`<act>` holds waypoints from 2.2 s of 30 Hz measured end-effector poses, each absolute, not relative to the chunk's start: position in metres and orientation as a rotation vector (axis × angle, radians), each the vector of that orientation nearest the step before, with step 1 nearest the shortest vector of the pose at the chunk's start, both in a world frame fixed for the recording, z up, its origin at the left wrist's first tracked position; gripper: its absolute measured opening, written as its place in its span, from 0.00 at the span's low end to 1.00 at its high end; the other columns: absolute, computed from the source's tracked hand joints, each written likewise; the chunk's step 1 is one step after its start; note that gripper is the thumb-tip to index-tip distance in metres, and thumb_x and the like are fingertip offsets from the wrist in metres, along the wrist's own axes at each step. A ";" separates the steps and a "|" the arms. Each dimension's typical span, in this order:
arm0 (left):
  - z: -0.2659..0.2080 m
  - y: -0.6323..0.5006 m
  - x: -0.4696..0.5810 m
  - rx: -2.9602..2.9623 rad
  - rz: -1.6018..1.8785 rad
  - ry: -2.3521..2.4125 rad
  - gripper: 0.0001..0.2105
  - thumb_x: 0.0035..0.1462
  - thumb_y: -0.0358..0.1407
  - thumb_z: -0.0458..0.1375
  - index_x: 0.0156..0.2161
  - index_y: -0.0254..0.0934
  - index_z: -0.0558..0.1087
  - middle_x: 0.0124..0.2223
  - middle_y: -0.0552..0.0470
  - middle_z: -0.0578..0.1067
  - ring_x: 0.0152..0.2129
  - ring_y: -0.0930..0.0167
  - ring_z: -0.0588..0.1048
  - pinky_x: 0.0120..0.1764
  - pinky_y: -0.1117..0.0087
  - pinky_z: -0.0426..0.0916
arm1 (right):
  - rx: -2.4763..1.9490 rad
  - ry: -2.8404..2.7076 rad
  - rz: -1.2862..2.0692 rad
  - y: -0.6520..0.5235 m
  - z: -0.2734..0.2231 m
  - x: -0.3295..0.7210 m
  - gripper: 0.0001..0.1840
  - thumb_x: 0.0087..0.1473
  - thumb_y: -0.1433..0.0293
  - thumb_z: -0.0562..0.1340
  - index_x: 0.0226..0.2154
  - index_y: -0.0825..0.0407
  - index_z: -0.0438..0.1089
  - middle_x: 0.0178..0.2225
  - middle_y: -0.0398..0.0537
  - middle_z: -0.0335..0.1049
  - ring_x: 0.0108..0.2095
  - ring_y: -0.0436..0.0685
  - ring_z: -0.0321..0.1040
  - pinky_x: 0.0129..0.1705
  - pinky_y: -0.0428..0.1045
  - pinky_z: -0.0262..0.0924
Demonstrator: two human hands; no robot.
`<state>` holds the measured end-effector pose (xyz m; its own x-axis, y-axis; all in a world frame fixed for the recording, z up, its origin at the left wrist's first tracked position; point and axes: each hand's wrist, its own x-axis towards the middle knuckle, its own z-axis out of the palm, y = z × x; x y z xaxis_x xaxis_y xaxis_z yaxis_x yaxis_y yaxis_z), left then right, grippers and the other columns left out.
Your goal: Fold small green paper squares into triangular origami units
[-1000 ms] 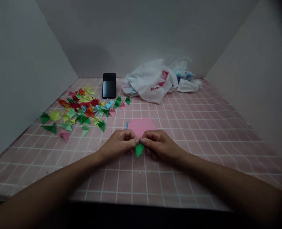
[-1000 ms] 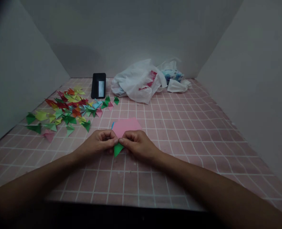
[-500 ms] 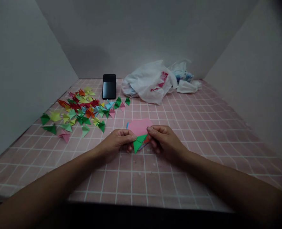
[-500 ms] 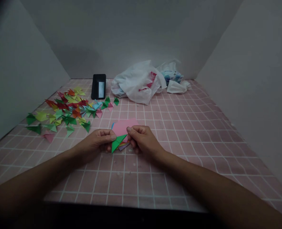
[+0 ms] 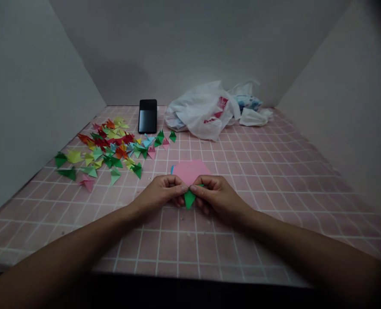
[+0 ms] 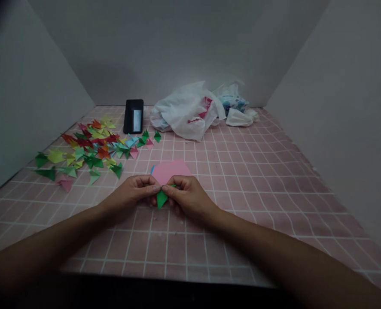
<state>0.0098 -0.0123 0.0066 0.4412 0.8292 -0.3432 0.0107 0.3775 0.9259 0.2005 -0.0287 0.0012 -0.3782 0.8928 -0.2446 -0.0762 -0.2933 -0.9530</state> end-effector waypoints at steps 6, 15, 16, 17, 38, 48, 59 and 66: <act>0.005 -0.013 0.009 1.126 0.756 0.956 0.17 0.48 0.46 0.69 0.29 0.33 0.72 0.24 0.55 0.74 0.22 0.76 0.71 0.29 0.73 0.66 | -1.078 -1.227 1.748 -0.028 -0.001 0.198 0.16 0.51 0.58 0.69 0.29 0.52 0.68 0.17 0.37 0.66 0.15 0.45 0.55 0.16 0.42 0.44; 0.008 -0.016 0.012 1.273 0.791 0.970 0.13 0.52 0.42 0.65 0.30 0.33 0.72 0.25 0.55 0.73 0.22 0.76 0.70 0.28 0.74 0.64 | -1.031 -1.397 1.575 -0.029 -0.004 0.198 0.13 0.53 0.63 0.67 0.25 0.53 0.70 0.19 0.39 0.64 0.19 0.46 0.54 0.22 0.45 0.47; 0.008 -0.017 0.013 1.295 0.797 0.974 0.13 0.53 0.42 0.65 0.29 0.33 0.71 0.25 0.55 0.72 0.22 0.76 0.69 0.28 0.74 0.64 | -1.023 -1.411 1.562 -0.030 -0.003 0.198 0.13 0.54 0.63 0.67 0.25 0.53 0.69 0.19 0.38 0.63 0.19 0.46 0.54 0.22 0.45 0.47; 0.009 -0.018 0.013 1.306 0.809 0.976 0.13 0.53 0.42 0.64 0.28 0.33 0.71 0.24 0.55 0.71 0.22 0.76 0.69 0.28 0.74 0.63 | -1.014 -1.412 1.564 -0.031 -0.003 0.197 0.13 0.55 0.63 0.66 0.25 0.52 0.69 0.18 0.38 0.62 0.19 0.46 0.53 0.22 0.45 0.47; -0.004 -0.018 0.018 0.858 0.848 0.839 0.21 0.47 0.48 0.70 0.28 0.34 0.69 0.21 0.57 0.71 0.20 0.76 0.69 0.29 0.74 0.63 | -0.810 -1.136 1.849 -0.026 -0.009 0.196 0.15 0.55 0.58 0.69 0.32 0.52 0.68 0.27 0.44 0.74 0.20 0.45 0.61 0.23 0.44 0.53; -0.003 -0.018 0.019 0.769 0.834 0.790 0.21 0.47 0.47 0.72 0.28 0.33 0.70 0.22 0.57 0.69 0.19 0.79 0.65 0.26 0.76 0.59 | -0.715 -1.119 1.877 -0.024 -0.009 0.195 0.13 0.54 0.61 0.70 0.33 0.53 0.71 0.28 0.44 0.75 0.20 0.45 0.62 0.22 0.42 0.54; -0.005 -0.018 0.019 0.766 0.824 0.784 0.20 0.48 0.47 0.71 0.28 0.32 0.70 0.22 0.57 0.68 0.19 0.78 0.65 0.26 0.76 0.59 | -0.743 -1.116 1.889 -0.025 -0.008 0.195 0.12 0.52 0.64 0.71 0.31 0.54 0.69 0.29 0.45 0.76 0.21 0.45 0.62 0.23 0.43 0.55; -0.004 -0.017 0.020 0.757 0.821 0.779 0.21 0.47 0.47 0.72 0.27 0.32 0.70 0.21 0.58 0.67 0.19 0.78 0.63 0.26 0.75 0.58 | -0.725 -1.124 1.881 -0.025 -0.008 0.194 0.14 0.52 0.63 0.71 0.30 0.54 0.69 0.29 0.45 0.76 0.20 0.45 0.63 0.23 0.43 0.57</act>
<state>0.0198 -0.0173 -0.0040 0.4530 0.8416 -0.2942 -0.3377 0.4673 0.8171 0.1939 -0.0245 -0.0079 -0.5072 0.8592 -0.0674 -0.3475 -0.2755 -0.8963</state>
